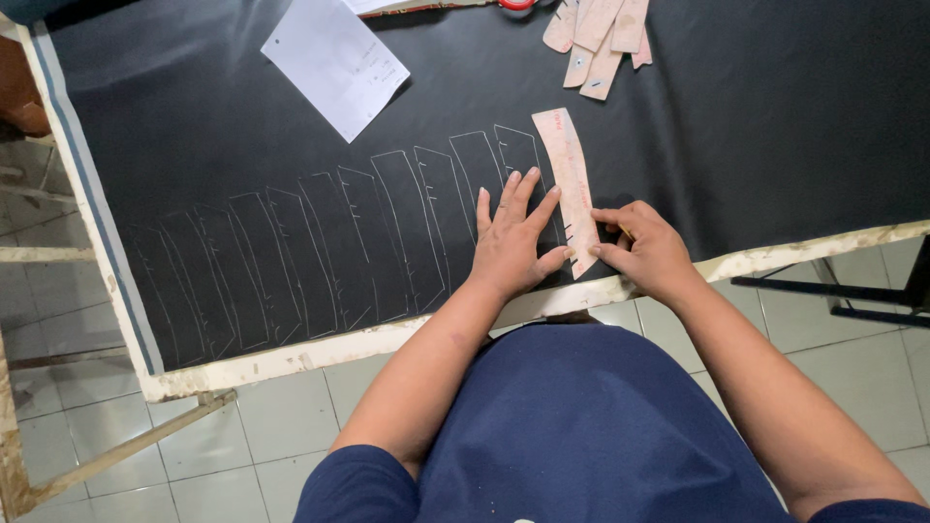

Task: The person uses a curved paper template and a marking tool to trace outlines onto a large black sheet. They repeatedly reposition the template and draw along its edges to create multiple identical pattern shapes in a row.

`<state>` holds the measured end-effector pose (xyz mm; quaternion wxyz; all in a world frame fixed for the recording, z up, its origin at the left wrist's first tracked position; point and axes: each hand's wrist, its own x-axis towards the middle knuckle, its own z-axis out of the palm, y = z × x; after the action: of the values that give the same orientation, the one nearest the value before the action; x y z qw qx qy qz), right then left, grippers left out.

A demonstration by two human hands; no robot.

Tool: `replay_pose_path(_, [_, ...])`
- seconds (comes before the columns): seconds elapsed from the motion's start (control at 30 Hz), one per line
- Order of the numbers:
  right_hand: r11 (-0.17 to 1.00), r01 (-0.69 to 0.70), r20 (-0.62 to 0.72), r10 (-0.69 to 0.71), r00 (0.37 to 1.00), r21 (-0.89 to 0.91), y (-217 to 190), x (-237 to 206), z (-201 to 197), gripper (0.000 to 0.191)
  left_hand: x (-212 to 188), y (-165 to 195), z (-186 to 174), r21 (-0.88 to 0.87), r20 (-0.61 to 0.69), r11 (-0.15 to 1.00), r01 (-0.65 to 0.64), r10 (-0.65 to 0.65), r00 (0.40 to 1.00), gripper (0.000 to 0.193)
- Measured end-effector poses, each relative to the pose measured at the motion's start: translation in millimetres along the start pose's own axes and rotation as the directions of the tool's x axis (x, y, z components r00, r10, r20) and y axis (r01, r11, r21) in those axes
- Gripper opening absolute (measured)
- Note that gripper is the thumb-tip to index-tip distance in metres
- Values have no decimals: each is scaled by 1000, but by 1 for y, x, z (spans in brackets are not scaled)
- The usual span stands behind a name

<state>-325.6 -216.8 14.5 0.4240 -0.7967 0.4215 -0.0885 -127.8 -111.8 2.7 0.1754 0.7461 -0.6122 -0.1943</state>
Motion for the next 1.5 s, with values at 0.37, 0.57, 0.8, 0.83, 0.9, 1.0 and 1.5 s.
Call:
replay_pose_path(0.37, [1000, -28, 10, 28, 1000, -5, -6, -1, -2, 46, 0, 0, 2, 26, 8, 1000, -11, 11, 1000, 85])
replay_pose_path(0.57, [1000, 7, -7, -7, 1000, -17, -3, 0, 0, 46, 0, 5, -2, 70, 13, 997, -16, 15, 1000, 85])
replay_pose_path(0.8, [999, 37, -18, -38, 999, -31, 6, -1, 3, 46, -3, 20, -14, 9, 32, 998, -67, 66, 997, 49])
replay_pose_path(0.83, [999, 33, -15, -34, 999, -23, 7, -1, 3, 47, -3, 22, -14, 1, 72, 995, -97, 96, 993, 47])
replay_pose_path(0.9, [999, 37, -7, -37, 999, -36, 6, 2, 0, 41, -5, 22, -11, -16, 150, 988, -156, 157, 976, 45])
replay_pose_path(1.0, [954, 280, -104, -291, 951, -103, -3, 14, -10, 20, -3, 26, 3, 125, 130, 951, -282, 266, 955, 43])
replay_pose_path(1.5, [948, 159, 262, -85, 961, -277, -80, 68, -25, 26, 2, 28, 42, 32, -74, 968, -249, 250, 965, 47])
